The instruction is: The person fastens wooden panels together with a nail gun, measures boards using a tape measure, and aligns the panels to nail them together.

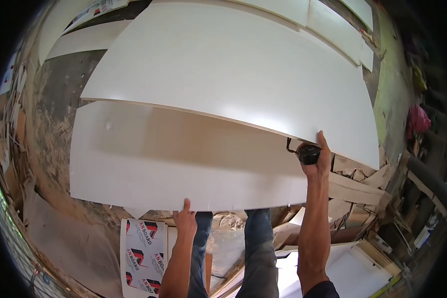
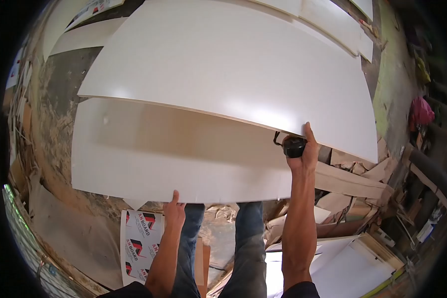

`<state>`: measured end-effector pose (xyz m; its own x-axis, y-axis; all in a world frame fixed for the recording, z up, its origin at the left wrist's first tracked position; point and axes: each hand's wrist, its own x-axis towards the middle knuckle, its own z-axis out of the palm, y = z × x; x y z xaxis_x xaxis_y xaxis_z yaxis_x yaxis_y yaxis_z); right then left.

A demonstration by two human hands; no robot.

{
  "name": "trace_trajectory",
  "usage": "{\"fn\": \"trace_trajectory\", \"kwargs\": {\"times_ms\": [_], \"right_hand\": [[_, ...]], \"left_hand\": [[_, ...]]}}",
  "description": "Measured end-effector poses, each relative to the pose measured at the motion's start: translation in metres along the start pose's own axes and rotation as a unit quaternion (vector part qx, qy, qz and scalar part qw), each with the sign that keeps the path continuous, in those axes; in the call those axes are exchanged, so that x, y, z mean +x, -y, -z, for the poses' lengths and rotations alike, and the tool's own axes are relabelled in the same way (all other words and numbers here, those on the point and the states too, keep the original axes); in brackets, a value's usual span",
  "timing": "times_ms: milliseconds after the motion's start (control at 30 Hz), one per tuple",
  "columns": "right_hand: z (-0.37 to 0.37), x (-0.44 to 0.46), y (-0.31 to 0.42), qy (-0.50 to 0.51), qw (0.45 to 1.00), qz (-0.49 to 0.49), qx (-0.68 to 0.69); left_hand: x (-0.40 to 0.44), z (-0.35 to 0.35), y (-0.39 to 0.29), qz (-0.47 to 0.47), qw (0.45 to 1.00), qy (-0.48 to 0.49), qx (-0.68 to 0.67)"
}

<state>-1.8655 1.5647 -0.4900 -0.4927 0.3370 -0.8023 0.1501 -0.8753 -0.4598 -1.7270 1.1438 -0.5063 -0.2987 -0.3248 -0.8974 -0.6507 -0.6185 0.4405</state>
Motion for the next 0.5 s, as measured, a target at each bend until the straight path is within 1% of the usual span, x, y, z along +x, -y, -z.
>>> {"fn": "trace_trajectory", "kwargs": {"times_ms": [67,100,167,200,267,333,367,400,467,500], "right_hand": [[0.003,0.006,-0.007,-0.083,0.996,-0.033,0.027],[0.002,0.010,-0.012,-0.077,0.996,-0.036,0.030],[0.001,0.021,-0.022,-0.110,0.993,-0.042,-0.001],[0.004,0.026,-0.028,-0.109,0.993,-0.046,0.001],[0.011,0.042,-0.037,-0.145,0.988,-0.049,-0.020],[0.025,0.057,-0.048,-0.155,0.986,-0.065,-0.012],[0.029,0.064,-0.054,-0.160,0.984,-0.077,-0.003],[0.025,0.065,-0.057,-0.155,0.985,-0.080,0.002],[0.022,0.059,-0.062,-0.178,0.982,-0.056,-0.030],[0.023,0.060,-0.065,-0.182,0.981,-0.058,-0.024]], "left_hand": [[-0.018,0.009,-0.016,-0.001,1.000,-0.011,0.008],[-0.027,0.012,-0.026,-0.003,1.000,-0.019,0.017],[-0.038,0.020,-0.042,-0.030,0.999,-0.018,0.031],[-0.044,0.024,-0.050,-0.030,0.998,-0.019,0.043],[-0.059,0.019,-0.069,-0.032,0.998,-0.019,0.053],[-0.085,0.011,-0.097,-0.075,0.994,-0.039,0.075],[-0.090,0.013,-0.107,-0.081,0.993,-0.039,0.076],[-0.095,0.019,-0.117,-0.074,0.992,-0.051,0.091],[-0.103,0.031,-0.131,-0.049,0.987,-0.072,0.139],[-0.108,0.031,-0.138,-0.051,0.985,-0.071,0.146]]}}
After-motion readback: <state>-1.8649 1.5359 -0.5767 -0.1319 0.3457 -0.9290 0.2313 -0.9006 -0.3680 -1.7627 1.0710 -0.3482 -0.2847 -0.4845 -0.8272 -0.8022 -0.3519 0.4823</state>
